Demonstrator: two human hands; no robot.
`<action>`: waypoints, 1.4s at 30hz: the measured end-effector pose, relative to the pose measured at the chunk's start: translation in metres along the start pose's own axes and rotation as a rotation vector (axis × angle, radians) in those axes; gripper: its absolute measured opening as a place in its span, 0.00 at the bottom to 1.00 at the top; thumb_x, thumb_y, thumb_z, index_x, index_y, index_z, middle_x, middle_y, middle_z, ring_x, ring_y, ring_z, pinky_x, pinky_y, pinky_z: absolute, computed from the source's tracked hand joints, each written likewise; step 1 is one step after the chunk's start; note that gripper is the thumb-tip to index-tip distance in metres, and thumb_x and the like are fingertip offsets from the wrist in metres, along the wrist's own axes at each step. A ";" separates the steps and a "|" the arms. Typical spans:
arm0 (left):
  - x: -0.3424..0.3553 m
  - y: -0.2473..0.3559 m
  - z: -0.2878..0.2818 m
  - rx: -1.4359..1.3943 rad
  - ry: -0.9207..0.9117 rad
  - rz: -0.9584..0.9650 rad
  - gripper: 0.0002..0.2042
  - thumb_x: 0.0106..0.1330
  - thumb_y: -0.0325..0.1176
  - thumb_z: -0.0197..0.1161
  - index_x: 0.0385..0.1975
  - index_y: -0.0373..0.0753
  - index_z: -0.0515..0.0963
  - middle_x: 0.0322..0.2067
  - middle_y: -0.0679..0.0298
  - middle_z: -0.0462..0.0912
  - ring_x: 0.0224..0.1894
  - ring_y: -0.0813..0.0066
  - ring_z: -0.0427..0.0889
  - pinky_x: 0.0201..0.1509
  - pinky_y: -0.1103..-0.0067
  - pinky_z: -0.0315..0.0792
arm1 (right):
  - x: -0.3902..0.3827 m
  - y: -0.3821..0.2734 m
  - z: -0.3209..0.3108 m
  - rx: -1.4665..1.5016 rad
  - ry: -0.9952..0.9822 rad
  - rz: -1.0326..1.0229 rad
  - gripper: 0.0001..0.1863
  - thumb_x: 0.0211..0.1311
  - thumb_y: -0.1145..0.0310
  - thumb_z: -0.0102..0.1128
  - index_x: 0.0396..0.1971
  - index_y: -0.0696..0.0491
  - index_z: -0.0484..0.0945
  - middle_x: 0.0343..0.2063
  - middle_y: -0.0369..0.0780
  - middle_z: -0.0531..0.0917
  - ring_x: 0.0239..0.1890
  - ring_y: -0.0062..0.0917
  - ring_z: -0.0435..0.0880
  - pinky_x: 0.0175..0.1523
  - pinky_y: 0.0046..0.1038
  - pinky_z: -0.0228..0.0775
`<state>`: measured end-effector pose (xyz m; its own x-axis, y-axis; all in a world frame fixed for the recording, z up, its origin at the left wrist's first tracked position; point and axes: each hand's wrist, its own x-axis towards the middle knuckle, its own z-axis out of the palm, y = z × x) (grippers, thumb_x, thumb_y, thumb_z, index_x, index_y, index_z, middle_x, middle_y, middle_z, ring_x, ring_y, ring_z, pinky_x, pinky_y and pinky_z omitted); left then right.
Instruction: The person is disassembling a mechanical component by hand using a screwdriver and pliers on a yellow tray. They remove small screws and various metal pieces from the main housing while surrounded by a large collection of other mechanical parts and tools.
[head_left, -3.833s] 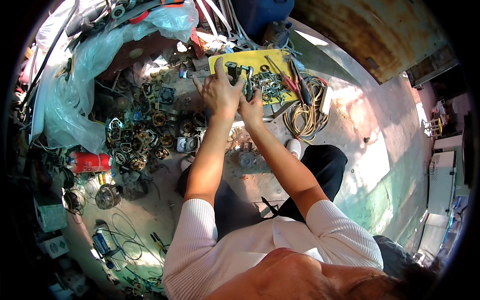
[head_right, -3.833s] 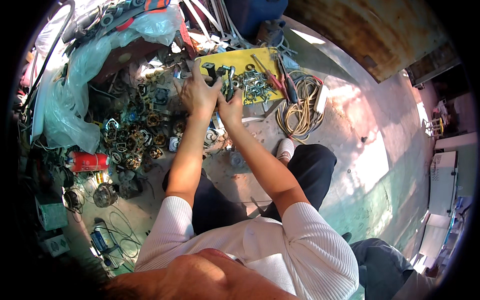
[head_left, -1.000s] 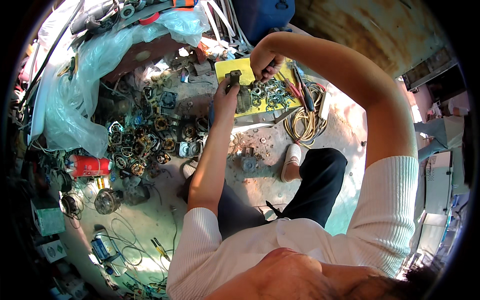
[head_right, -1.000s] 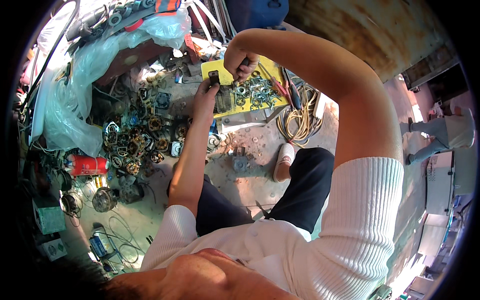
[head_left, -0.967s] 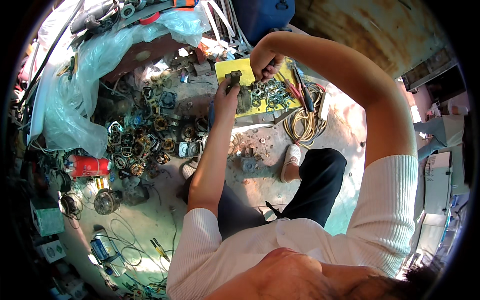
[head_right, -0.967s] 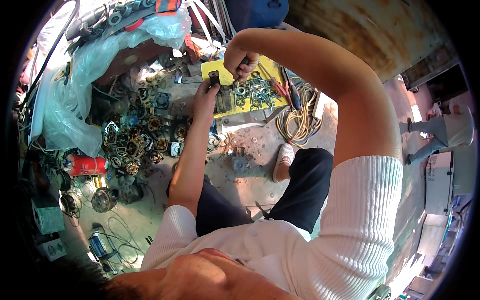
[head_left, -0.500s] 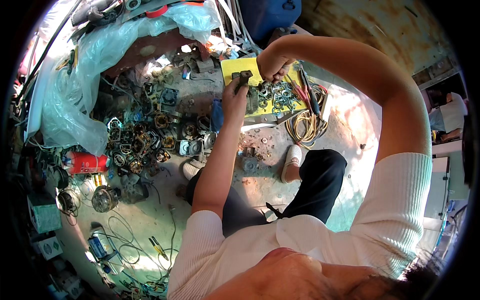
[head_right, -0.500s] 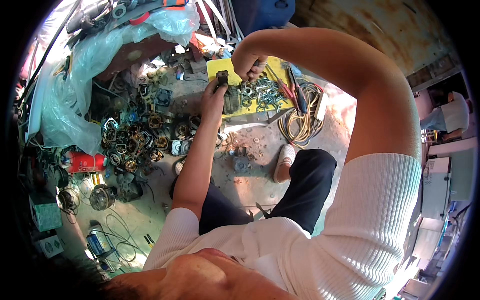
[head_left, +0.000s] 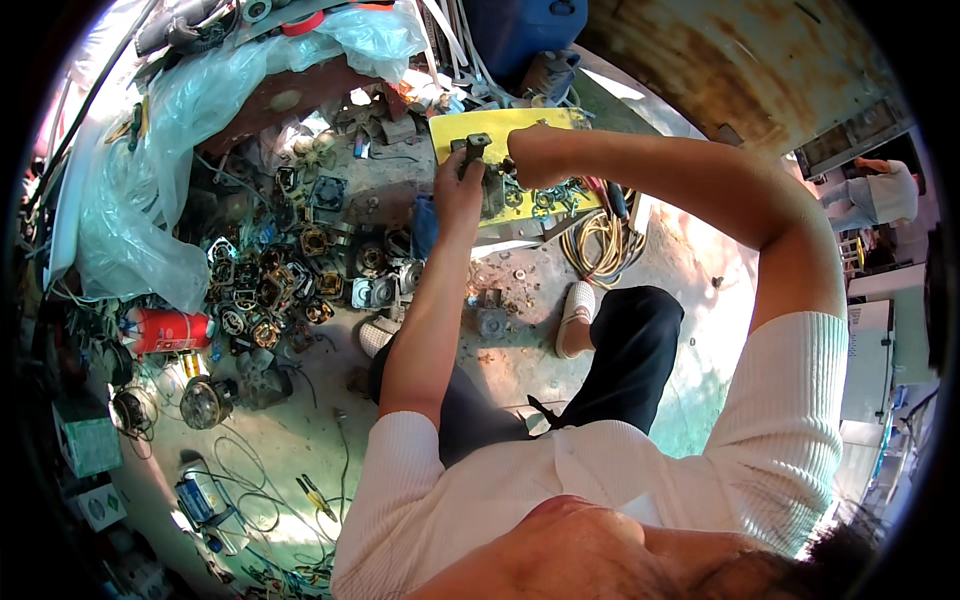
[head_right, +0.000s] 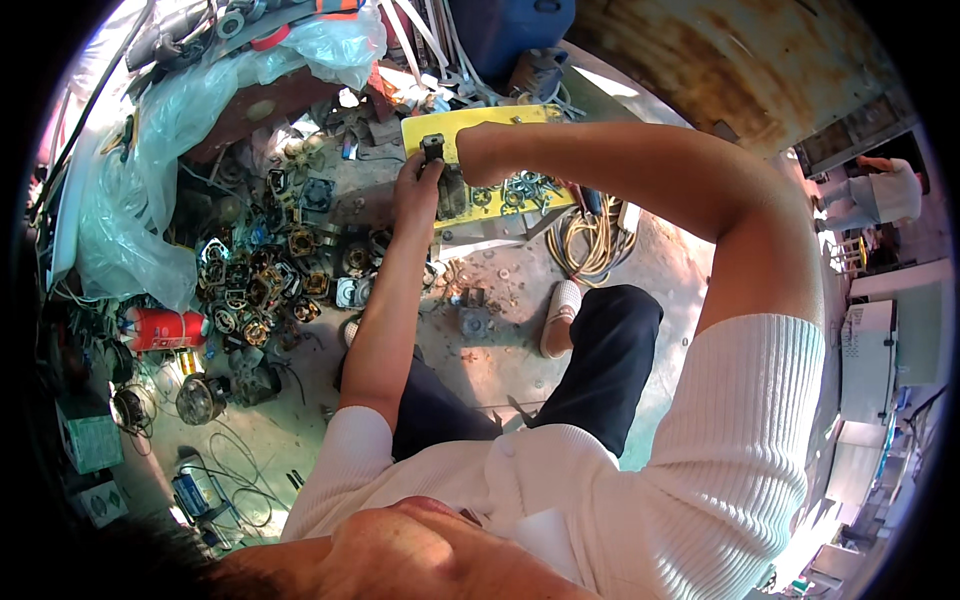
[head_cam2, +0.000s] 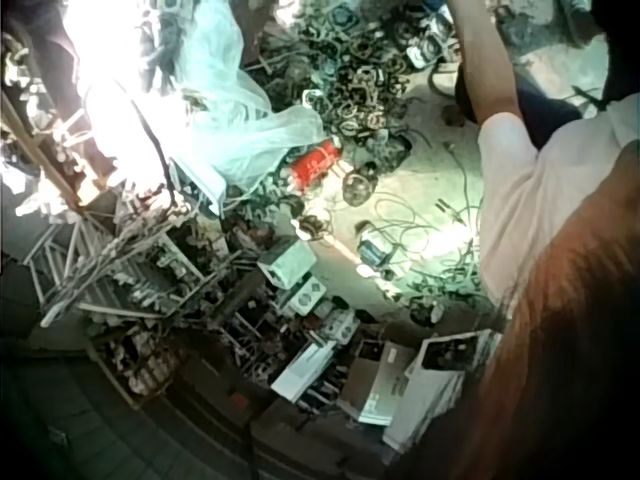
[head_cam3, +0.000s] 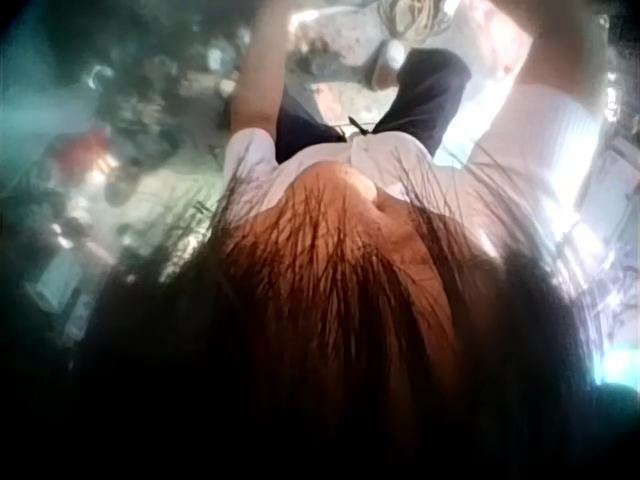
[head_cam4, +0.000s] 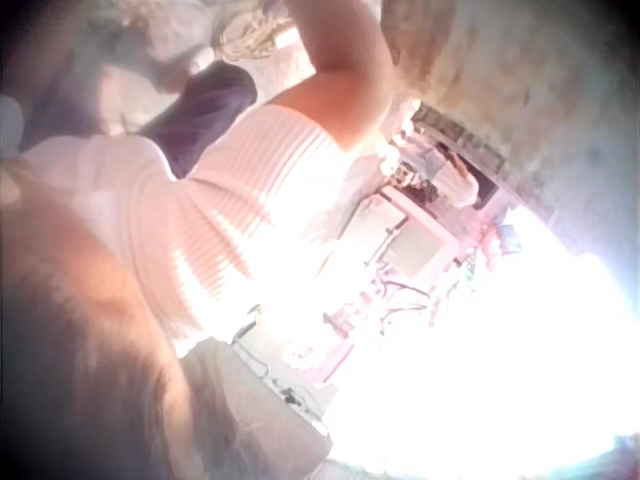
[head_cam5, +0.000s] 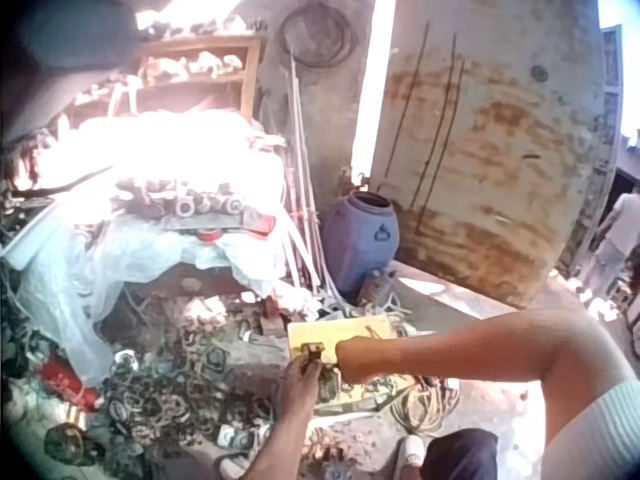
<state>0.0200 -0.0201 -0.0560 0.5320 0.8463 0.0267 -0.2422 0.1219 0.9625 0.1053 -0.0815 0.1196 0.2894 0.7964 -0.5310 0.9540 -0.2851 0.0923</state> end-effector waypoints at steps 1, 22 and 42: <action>0.000 -0.001 0.000 -0.018 -0.011 -0.021 0.16 0.62 0.32 0.60 0.47 0.30 0.76 0.35 0.63 0.80 0.34 0.79 0.76 0.39 0.80 0.70 | -0.002 0.000 0.004 0.011 0.028 0.002 0.13 0.46 0.75 0.53 0.29 0.64 0.82 0.30 0.54 0.83 0.34 0.43 0.85 0.37 0.38 0.76; -0.008 0.010 0.000 -0.026 0.002 -0.057 0.19 0.63 0.34 0.59 0.50 0.28 0.75 0.47 0.55 0.79 0.48 0.70 0.76 0.54 0.77 0.67 | 0.021 0.014 0.123 1.250 0.356 0.165 0.16 0.63 0.74 0.51 0.48 0.64 0.64 0.31 0.46 0.81 0.26 0.24 0.81 0.26 0.26 0.73; -0.004 -0.003 -0.001 0.071 0.048 -0.013 0.21 0.63 0.36 0.59 0.50 0.27 0.75 0.47 0.51 0.78 0.50 0.62 0.76 0.56 0.75 0.67 | 0.053 0.042 0.046 1.000 -0.294 0.179 0.18 0.70 0.62 0.48 0.24 0.58 0.75 0.16 0.35 0.76 0.13 0.17 0.71 0.19 0.23 0.66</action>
<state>0.0178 -0.0236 -0.0595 0.4947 0.8691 0.0032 -0.1769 0.0971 0.9794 0.1570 -0.0762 0.0565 0.2614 0.5768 -0.7739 0.3618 -0.8019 -0.4754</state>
